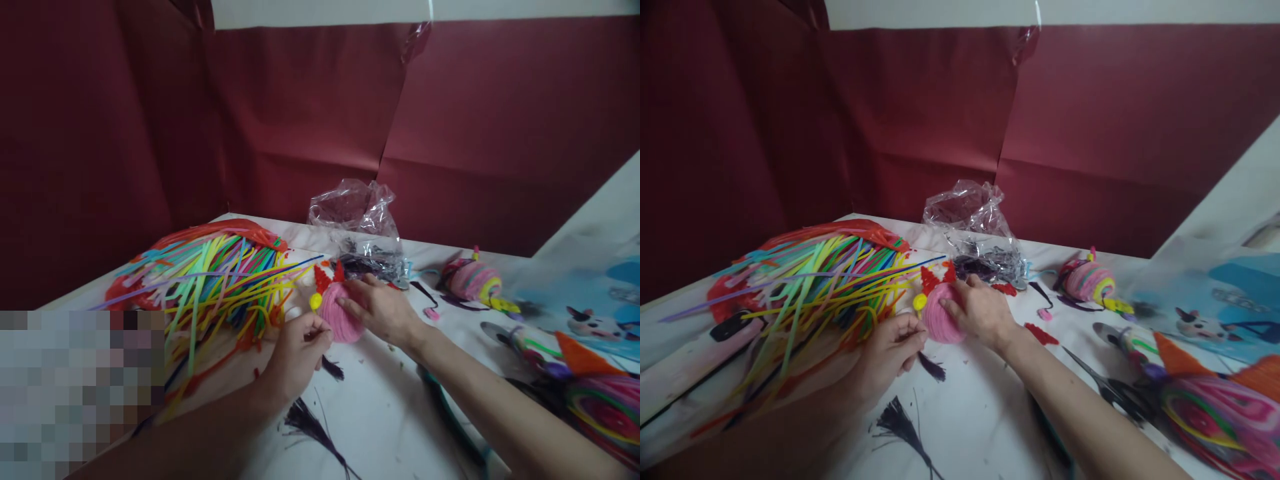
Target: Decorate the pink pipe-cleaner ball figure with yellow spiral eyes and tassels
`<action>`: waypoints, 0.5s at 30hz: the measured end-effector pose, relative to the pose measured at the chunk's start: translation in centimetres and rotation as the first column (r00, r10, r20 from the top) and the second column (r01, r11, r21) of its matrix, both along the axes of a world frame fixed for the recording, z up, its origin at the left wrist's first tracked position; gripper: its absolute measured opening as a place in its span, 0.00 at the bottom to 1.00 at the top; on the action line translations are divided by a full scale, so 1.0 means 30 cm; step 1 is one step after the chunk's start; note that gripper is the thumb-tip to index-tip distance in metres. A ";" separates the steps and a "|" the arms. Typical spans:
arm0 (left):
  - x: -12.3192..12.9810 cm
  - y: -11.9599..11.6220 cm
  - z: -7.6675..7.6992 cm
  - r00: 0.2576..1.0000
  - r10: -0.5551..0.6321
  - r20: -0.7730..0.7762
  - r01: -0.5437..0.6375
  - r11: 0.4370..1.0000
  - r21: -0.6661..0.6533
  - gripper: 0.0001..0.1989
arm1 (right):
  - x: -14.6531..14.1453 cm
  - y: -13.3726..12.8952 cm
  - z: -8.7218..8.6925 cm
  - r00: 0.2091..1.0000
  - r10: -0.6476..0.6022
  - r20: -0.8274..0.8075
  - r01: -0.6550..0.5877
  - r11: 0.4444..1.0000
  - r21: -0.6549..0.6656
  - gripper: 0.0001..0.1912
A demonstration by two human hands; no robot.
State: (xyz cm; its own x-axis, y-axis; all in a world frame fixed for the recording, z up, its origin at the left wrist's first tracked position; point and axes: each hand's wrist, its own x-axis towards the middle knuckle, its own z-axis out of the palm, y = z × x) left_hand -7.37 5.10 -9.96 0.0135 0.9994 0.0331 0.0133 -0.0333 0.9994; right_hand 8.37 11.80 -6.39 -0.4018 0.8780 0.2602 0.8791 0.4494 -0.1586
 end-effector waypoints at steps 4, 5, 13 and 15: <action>-0.020 0.010 0.007 0.998 0.062 0.013 -0.063 0.998 0.010 0.06 | 0.007 0.009 -0.008 1.000 -0.021 -0.012 0.021 1.000 0.013 0.19; -0.024 0.016 0.010 0.997 0.075 0.019 -0.075 0.997 0.012 0.06 | 0.010 0.013 -0.014 0.999 -0.005 -0.033 0.005 1.000 0.016 0.18; -0.032 0.073 0.051 0.991 0.082 0.103 -0.083 0.997 -0.003 0.07 | 0.030 0.042 -0.058 0.939 0.149 -0.310 -0.143 0.989 0.041 0.12; -0.027 0.079 0.059 0.990 0.046 0.134 -0.045 0.999 -0.015 0.07 | 0.030 0.040 -0.058 0.914 0.144 -0.380 -0.146 0.989 0.025 0.10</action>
State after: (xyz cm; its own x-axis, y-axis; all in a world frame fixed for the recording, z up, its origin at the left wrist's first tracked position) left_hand -8.17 7.46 -8.20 -0.0356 0.9992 0.0192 -0.1194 -0.0233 0.9926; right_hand 9.28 13.01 -8.14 -0.3963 0.8190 0.4150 0.6775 0.5659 -0.4699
